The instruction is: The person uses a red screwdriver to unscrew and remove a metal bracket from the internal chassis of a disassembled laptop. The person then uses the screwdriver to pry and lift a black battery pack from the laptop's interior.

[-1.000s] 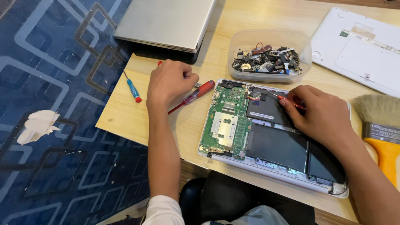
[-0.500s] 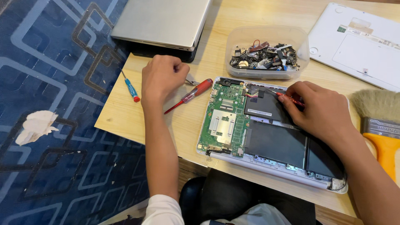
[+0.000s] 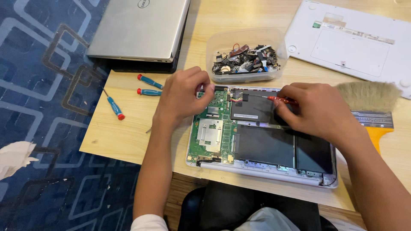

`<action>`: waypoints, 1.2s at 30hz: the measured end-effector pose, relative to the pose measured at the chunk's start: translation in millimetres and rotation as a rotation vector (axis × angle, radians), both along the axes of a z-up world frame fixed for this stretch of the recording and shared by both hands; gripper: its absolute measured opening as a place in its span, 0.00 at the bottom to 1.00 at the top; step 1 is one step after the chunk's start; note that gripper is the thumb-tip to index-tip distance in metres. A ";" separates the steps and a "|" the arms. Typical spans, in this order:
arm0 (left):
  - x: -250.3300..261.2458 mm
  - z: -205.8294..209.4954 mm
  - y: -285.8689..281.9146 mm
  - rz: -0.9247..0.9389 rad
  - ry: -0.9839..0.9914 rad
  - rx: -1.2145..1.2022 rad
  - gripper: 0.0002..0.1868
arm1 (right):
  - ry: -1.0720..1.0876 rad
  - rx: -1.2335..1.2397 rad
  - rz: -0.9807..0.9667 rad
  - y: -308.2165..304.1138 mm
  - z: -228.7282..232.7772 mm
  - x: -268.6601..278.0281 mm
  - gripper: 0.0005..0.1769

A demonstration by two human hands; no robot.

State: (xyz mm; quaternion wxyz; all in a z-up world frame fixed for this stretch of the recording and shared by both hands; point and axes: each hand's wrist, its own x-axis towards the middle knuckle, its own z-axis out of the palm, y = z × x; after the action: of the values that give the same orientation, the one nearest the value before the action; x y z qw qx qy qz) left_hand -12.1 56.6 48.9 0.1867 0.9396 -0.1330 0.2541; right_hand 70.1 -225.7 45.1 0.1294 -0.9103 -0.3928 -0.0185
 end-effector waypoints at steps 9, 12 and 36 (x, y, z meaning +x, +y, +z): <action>4.8 -12.3 -47.8 -0.416 0.240 0.015 0.05 | 0.098 0.046 0.215 0.5 29.2 -14.3 0.12; 7.2 -16.7 -46.9 -0.420 0.274 0.011 0.04 | 0.062 0.026 0.153 3.6 26.0 -17.5 0.12; 12.6 -22.7 -30.9 -0.479 0.379 0.005 0.06 | -0.102 -0.536 0.236 32.3 49.6 -17.7 0.20</action>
State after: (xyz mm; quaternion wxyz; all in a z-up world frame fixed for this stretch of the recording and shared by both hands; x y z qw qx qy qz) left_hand 0.4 25.7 26.1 0.2603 0.9126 -0.3143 0.0227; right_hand 52.3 -193.3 94.7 -0.1342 -0.8580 -0.4927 0.0554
